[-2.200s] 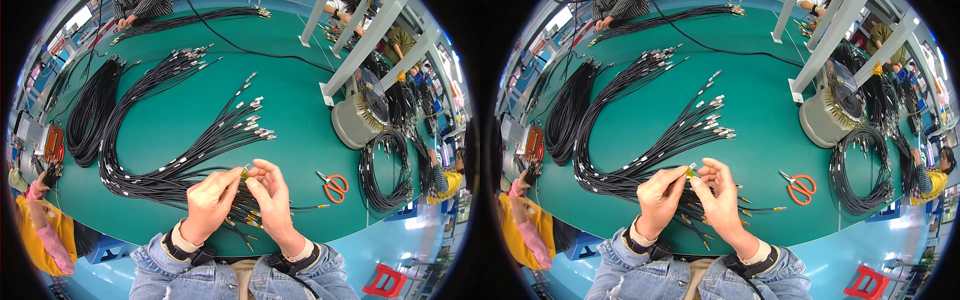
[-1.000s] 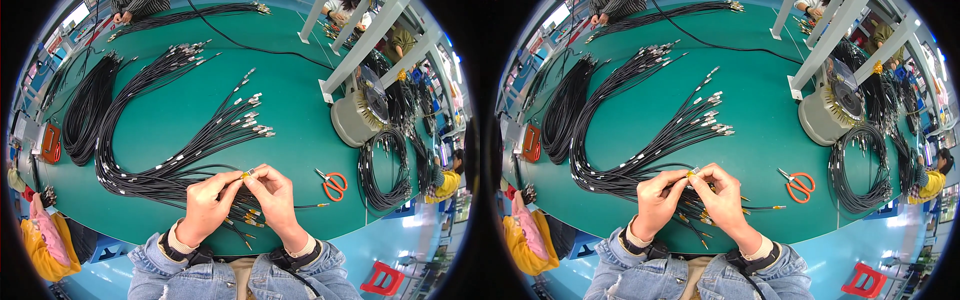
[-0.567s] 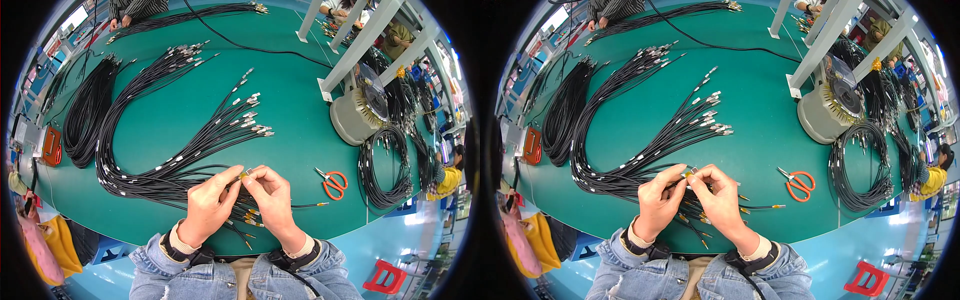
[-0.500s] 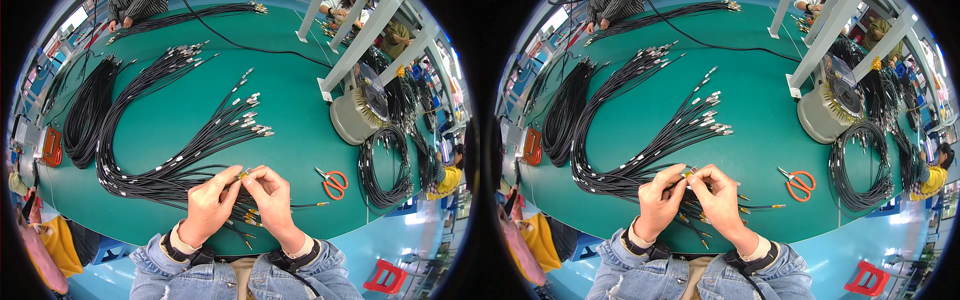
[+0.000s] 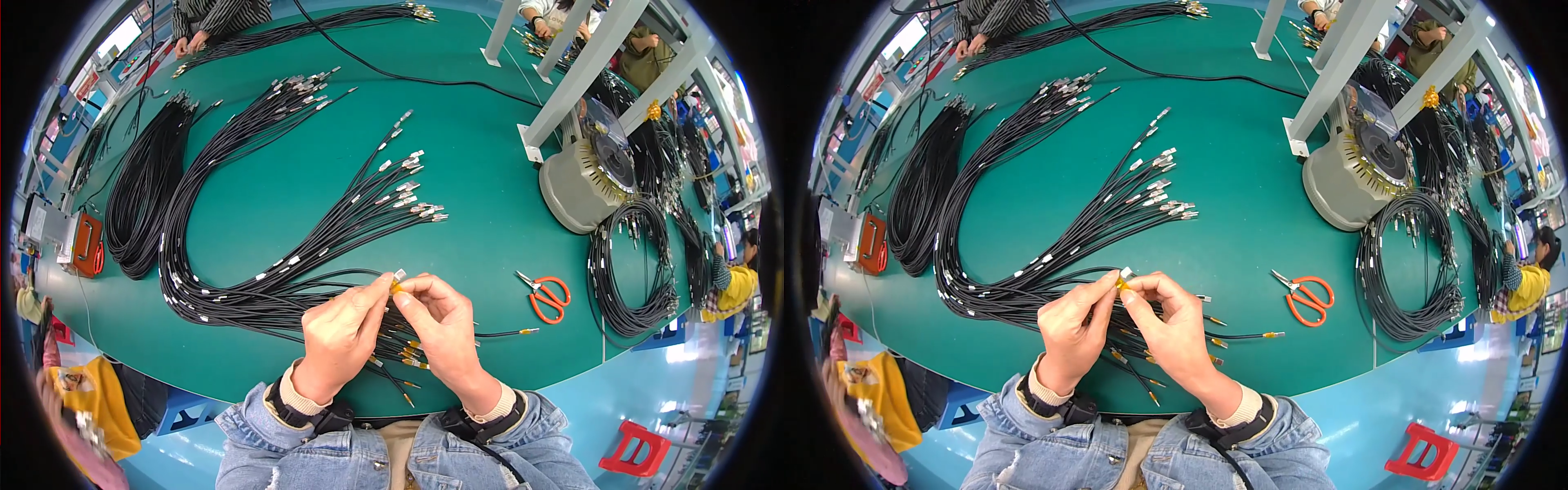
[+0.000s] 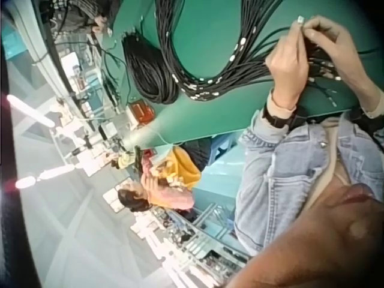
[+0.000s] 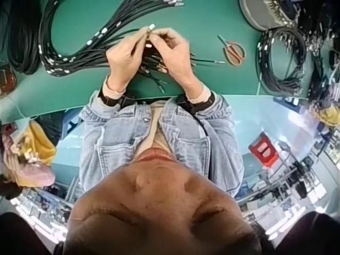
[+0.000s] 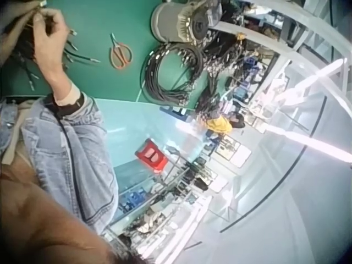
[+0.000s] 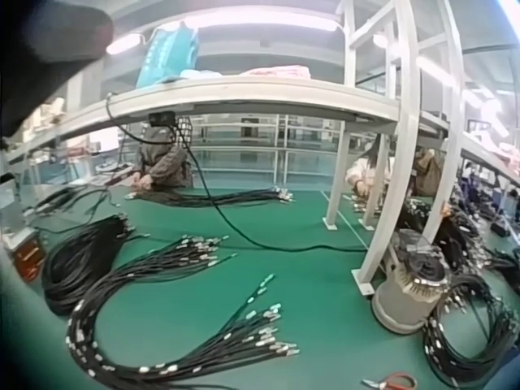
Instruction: Manually attaching connectors and small electronic components to bundles of wires.
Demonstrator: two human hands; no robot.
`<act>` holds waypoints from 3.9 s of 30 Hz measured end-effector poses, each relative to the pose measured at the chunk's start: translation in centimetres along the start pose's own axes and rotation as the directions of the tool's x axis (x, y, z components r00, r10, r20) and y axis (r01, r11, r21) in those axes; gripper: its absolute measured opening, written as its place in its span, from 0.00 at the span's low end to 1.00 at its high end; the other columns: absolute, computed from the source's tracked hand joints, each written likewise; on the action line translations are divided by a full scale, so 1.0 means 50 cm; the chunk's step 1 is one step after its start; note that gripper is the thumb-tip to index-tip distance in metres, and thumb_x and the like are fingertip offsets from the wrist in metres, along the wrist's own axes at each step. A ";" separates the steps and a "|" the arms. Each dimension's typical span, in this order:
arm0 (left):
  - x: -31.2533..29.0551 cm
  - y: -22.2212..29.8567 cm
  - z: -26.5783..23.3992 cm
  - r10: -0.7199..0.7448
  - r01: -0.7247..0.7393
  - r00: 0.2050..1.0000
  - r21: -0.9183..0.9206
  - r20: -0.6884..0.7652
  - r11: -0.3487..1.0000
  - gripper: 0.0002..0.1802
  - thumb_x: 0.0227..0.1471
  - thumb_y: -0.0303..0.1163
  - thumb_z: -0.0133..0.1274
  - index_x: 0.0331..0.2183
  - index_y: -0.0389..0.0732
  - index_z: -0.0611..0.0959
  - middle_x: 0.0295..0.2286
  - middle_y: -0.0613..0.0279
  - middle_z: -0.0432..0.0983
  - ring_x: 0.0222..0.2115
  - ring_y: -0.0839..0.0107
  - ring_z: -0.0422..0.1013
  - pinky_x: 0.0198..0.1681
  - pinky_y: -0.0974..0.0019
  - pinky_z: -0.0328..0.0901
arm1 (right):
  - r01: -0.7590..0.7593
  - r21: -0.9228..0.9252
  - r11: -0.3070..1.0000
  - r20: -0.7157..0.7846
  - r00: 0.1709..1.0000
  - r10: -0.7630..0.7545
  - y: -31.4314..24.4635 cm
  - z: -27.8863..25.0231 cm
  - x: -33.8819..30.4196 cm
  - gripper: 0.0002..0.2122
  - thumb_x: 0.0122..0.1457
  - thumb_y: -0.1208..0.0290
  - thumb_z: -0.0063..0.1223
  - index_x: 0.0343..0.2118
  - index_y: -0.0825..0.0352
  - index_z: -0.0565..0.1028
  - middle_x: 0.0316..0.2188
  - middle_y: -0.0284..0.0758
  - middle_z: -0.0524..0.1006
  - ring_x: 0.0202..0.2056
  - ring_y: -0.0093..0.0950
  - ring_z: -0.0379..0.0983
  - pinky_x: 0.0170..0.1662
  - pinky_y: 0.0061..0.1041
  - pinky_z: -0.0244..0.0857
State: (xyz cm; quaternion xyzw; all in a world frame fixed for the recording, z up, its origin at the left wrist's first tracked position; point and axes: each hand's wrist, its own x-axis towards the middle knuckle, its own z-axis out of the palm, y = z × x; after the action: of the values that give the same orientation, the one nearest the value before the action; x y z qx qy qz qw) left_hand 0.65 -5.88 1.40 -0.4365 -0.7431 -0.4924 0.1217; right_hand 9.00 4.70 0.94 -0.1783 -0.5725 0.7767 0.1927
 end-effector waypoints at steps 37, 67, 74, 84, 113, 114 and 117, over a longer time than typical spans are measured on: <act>-0.008 0.001 -0.007 -0.306 0.355 0.923 -0.211 0.232 0.911 0.07 0.56 0.25 0.45 0.27 0.34 0.75 0.11 0.69 0.67 0.10 0.84 0.60 0.13 0.78 0.54 | 0.005 0.012 1.000 -0.017 1.000 -0.004 0.018 -0.007 0.000 0.06 0.57 0.72 0.53 0.30 0.70 0.74 0.29 0.29 0.74 0.33 0.17 0.68 0.39 0.19 0.63; 0.018 -0.059 -0.079 -0.104 0.868 0.412 -0.354 0.905 0.349 0.15 0.59 0.35 0.43 0.27 0.33 0.75 0.12 0.71 0.65 0.11 0.86 0.55 0.14 0.78 0.49 | 0.359 -0.337 0.870 0.346 0.907 -0.240 -0.053 -0.055 0.012 0.06 0.48 0.82 0.55 0.30 0.69 0.76 0.25 0.34 0.75 0.28 0.26 0.71 0.33 0.23 0.64; 0.000 -0.035 -0.028 -0.160 0.603 0.653 -0.380 0.740 0.702 0.10 0.56 0.32 0.47 0.32 0.35 0.76 0.13 0.68 0.68 0.14 0.81 0.62 0.18 0.74 0.56 | 0.330 -0.434 0.839 0.385 0.909 -0.158 -0.040 -0.080 -0.003 0.06 0.48 0.84 0.53 0.30 0.70 0.76 0.25 0.35 0.75 0.27 0.25 0.71 0.32 0.21 0.64; -0.020 -0.028 -0.004 0.044 0.091 0.828 -0.211 0.560 0.973 0.09 0.48 0.32 0.54 0.33 0.39 0.79 0.26 0.60 0.75 0.28 0.65 0.71 0.33 0.66 0.65 | 0.449 -0.549 0.705 0.452 0.869 -0.202 -0.030 -0.110 -0.020 0.07 0.46 0.86 0.53 0.28 0.70 0.76 0.25 0.37 0.76 0.27 0.28 0.73 0.31 0.22 0.66; 0.097 -0.103 0.029 0.064 -0.232 0.781 0.194 0.621 0.953 0.10 0.42 0.26 0.55 0.31 0.37 0.74 0.29 0.57 0.70 0.31 0.57 0.70 0.33 0.59 0.65 | 0.053 -0.649 0.759 0.092 0.996 0.009 -0.114 -0.263 -0.036 0.05 0.52 0.81 0.51 0.32 0.73 0.74 0.27 0.32 0.72 0.29 0.20 0.68 0.34 0.18 0.62; 0.102 -0.107 0.047 0.052 -0.259 0.787 0.253 0.615 0.932 0.10 0.42 0.26 0.55 0.30 0.37 0.73 0.28 0.57 0.70 0.30 0.57 0.70 0.32 0.59 0.65 | 0.061 -0.647 0.760 0.092 0.996 -0.002 -0.119 -0.265 -0.039 0.05 0.52 0.80 0.51 0.32 0.73 0.74 0.26 0.32 0.72 0.29 0.20 0.68 0.33 0.18 0.62; 0.114 -0.118 0.090 0.033 -0.311 0.794 0.359 0.606 0.880 0.10 0.42 0.26 0.55 0.29 0.36 0.71 0.26 0.56 0.69 0.29 0.58 0.70 0.29 0.60 0.66 | 0.070 -0.644 0.762 0.080 0.997 -0.024 -0.120 -0.281 -0.045 0.05 0.53 0.80 0.50 0.32 0.73 0.74 0.26 0.31 0.71 0.29 0.19 0.68 0.33 0.17 0.62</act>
State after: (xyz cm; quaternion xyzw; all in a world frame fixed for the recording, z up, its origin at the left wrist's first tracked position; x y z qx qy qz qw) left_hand -6.13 0.09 -1.00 -0.5944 -0.7915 -0.1394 0.0290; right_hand 18.50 16.73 2.89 -0.1933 -0.8153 0.5325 0.1198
